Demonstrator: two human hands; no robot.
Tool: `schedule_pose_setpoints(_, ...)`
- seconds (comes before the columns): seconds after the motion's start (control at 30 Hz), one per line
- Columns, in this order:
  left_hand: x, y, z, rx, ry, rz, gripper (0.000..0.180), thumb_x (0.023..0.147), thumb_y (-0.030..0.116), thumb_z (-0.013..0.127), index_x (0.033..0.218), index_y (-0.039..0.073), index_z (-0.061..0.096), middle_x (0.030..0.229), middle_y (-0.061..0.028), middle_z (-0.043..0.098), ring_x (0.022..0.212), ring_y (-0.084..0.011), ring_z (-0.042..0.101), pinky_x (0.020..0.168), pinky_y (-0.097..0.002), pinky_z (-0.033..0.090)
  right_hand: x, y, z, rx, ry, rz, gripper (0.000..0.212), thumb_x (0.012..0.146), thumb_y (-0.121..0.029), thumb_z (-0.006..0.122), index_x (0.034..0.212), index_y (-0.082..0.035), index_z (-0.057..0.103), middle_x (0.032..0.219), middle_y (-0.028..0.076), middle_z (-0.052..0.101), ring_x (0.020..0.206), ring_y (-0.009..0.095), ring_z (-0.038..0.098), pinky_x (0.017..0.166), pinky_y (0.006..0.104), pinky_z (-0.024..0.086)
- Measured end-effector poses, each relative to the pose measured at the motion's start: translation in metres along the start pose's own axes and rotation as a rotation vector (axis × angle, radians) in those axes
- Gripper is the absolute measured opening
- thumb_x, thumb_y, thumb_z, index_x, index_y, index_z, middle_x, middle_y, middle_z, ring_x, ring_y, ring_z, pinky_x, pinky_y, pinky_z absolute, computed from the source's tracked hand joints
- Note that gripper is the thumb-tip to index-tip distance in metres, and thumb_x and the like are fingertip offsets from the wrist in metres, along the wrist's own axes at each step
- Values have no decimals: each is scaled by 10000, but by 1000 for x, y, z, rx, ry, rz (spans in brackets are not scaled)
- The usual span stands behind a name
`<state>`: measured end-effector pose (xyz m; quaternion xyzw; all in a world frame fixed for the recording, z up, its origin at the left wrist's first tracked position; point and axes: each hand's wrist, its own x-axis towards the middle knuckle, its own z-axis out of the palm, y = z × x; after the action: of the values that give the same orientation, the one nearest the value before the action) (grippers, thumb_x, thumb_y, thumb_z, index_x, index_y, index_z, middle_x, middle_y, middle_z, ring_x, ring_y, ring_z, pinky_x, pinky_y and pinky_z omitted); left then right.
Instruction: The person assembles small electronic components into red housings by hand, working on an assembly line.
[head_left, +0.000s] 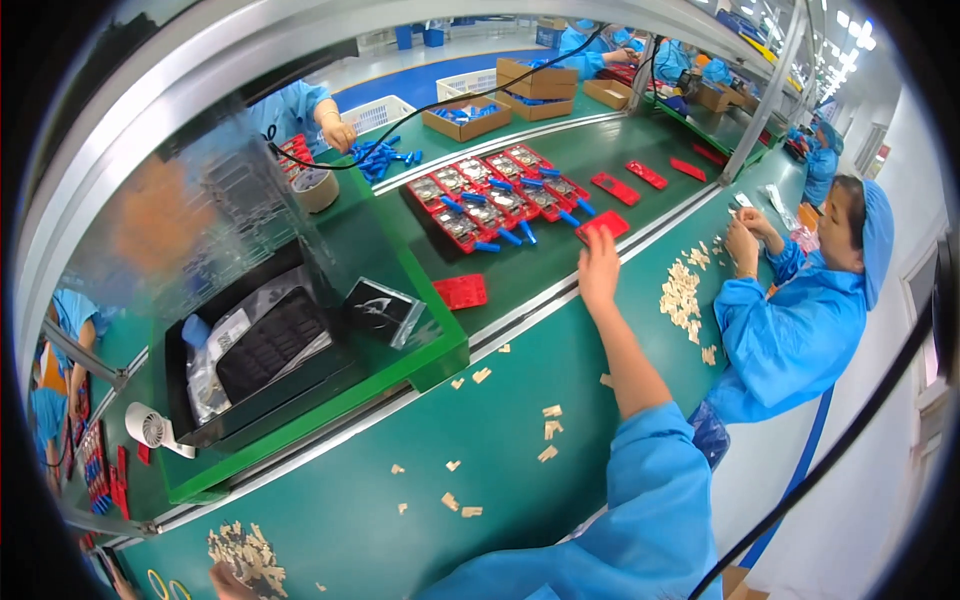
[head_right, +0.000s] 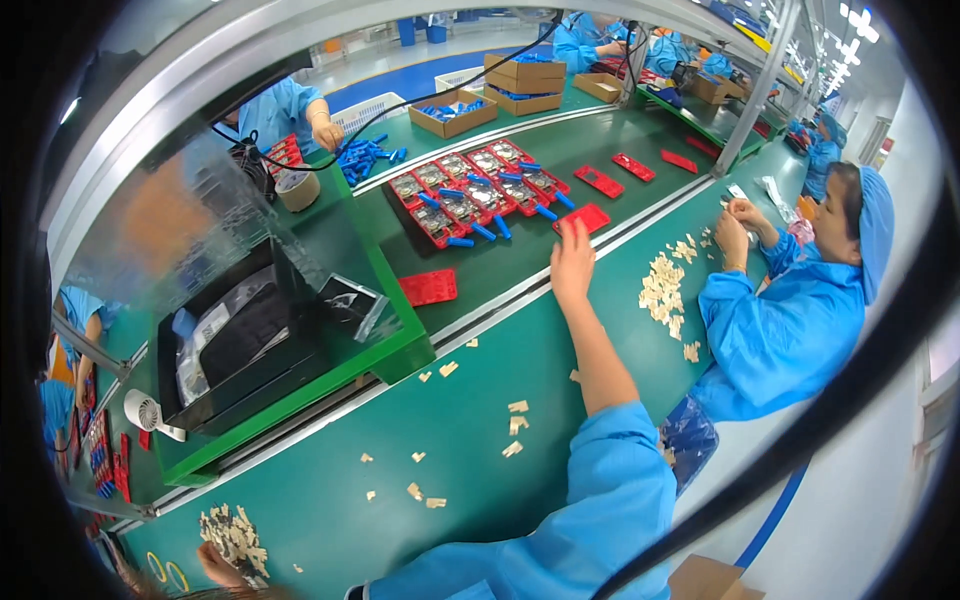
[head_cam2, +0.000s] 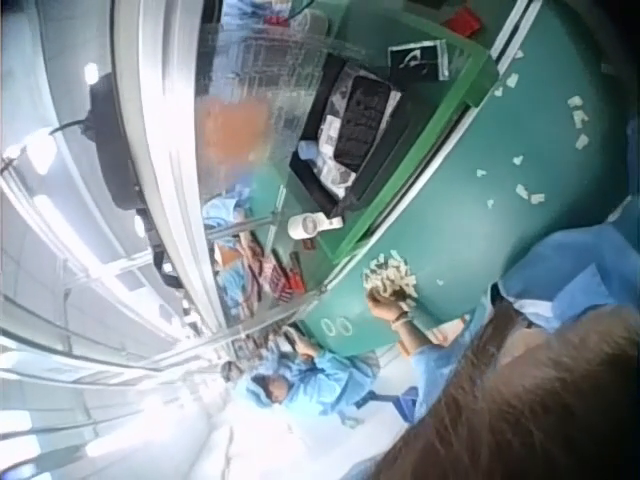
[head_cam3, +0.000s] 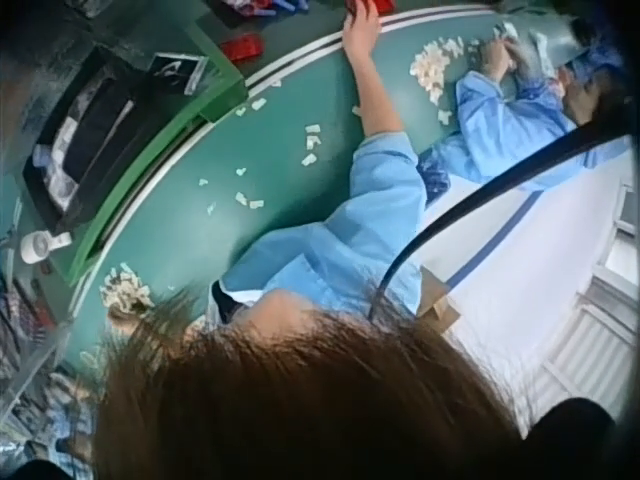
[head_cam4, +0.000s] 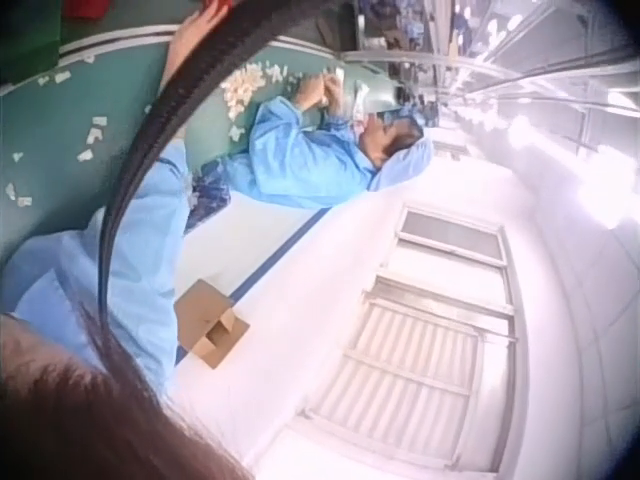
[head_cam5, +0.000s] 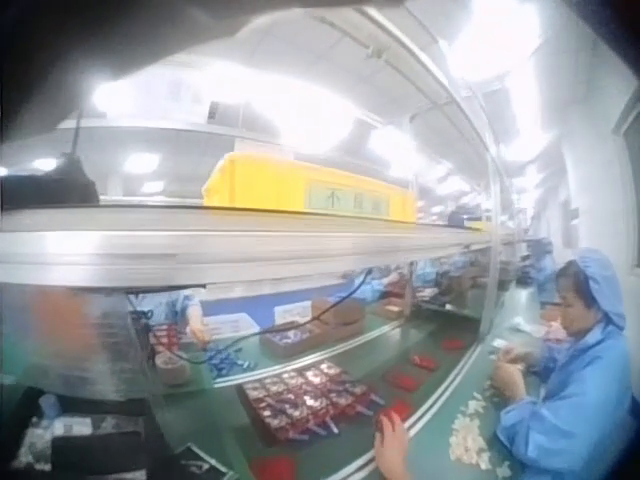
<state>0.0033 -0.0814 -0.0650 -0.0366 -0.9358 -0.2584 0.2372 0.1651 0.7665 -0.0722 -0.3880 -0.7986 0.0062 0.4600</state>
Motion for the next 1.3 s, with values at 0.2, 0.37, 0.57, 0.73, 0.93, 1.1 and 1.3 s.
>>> schedule_pose_setpoints(0.2,-19,-55,-35,-206,233,-272,354,918,8,466,1264,-54,506,1248,-139,548,1163,-220,496,1012,-328,375,80,84,60,8,30,236,451,815,-64,477,1264,-51,513,1247,193,531,1141,346,509,998,421,377)
schedule_pose_setpoints(0.37,-23,36,-60,-230,259,-421,175,849,40,604,1003,-21,658,884,-64,666,817,-135,601,761,-251,475,95,206,118,432,-173,139,662,727,29,429,1387,-3,386,1405,158,434,1249,287,448,1075,364,315)
schedule_pose_setpoints(0.57,-14,119,-23,-174,299,-178,42,771,1,673,807,22,674,758,-59,570,710,-145,545,613,-255,425,133,283,135,-233,-85,-366,434,783,14,522,1218,24,516,1243,189,533,1059,326,558,829,424,466)
schedule_pose_setpoints(0.73,-30,147,0,-627,49,-296,46,882,40,613,899,13,646,791,-9,622,700,-70,569,628,-213,467,43,144,20,-321,-171,-189,325,790,-9,562,1113,20,558,1099,188,585,966,344,575,773,439,464)
schedule_pose_setpoints(0.93,-25,176,40,-1172,-225,-341,136,955,86,498,1071,31,545,841,-47,629,700,-72,551,626,-210,464,5,137,-40,-375,-230,-168,210,799,-103,641,983,-16,590,928,184,604,859,368,572,775,430,464)
schedule_pose_setpoints(1.1,-19,185,46,-1292,-670,-420,116,968,129,497,980,24,543,728,-59,632,604,-87,552,553,-197,439,-66,28,-120,-266,-302,1,167,830,-98,634,966,-2,616,947,158,618,859,309,597,777,379,484)
schedule_pose_setpoints(1.3,-33,201,65,-1414,-893,-280,125,976,161,498,915,52,503,663,-23,554,552,-72,455,543,-191,396,-193,-202,-224,320,-234,-562,148,724,21,642,858,-41,642,817,100,586,748,240,573,642,329,456)
